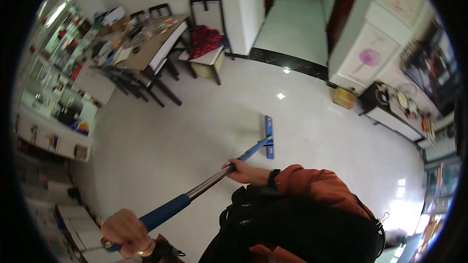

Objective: The person mops the floor with a blue mop in a living room, then moves into a hallway and continues mopping. The person navigates around furniture and doorways while maintaining a steady mopping motion.

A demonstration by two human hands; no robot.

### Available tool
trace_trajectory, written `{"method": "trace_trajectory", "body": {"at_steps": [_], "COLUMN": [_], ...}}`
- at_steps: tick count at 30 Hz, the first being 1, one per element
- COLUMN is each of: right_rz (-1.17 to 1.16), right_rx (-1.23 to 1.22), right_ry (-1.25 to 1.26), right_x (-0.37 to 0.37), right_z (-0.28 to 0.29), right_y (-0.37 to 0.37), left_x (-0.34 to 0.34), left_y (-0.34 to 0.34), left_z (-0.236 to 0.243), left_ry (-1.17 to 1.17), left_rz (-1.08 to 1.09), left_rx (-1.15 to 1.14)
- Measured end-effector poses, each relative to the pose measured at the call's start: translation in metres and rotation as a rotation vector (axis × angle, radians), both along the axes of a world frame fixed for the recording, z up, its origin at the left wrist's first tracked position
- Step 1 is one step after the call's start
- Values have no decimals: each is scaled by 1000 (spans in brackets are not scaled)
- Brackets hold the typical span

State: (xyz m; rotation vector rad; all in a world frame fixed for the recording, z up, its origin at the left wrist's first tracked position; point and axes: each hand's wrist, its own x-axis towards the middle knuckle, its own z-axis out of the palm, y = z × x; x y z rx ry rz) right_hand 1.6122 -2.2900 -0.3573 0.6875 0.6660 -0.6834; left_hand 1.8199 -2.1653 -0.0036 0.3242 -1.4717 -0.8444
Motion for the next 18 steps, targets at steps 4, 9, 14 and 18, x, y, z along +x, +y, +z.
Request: {"method": "trace_trajectory", "body": {"at_steps": [4,9,14,18], "right_rz": [-384,-641,-840,-771], "right_rx": [19,83,323,484], "right_ry": [116,390,493,516], "right_x": [-99,-252,-350,-367], "right_z": [-64,-157,-251,-257], "right_y": [-6,31,74,43], "left_x": [-18,-104,-179,-218], "left_y": [-63,-121,-181,-250], "left_z": [-80,-153,-204,-227], "left_ry": [136,140,-121,-200], "left_rz": [-274,-602,-677,-753], "left_rx": [123,370,650,880]}}
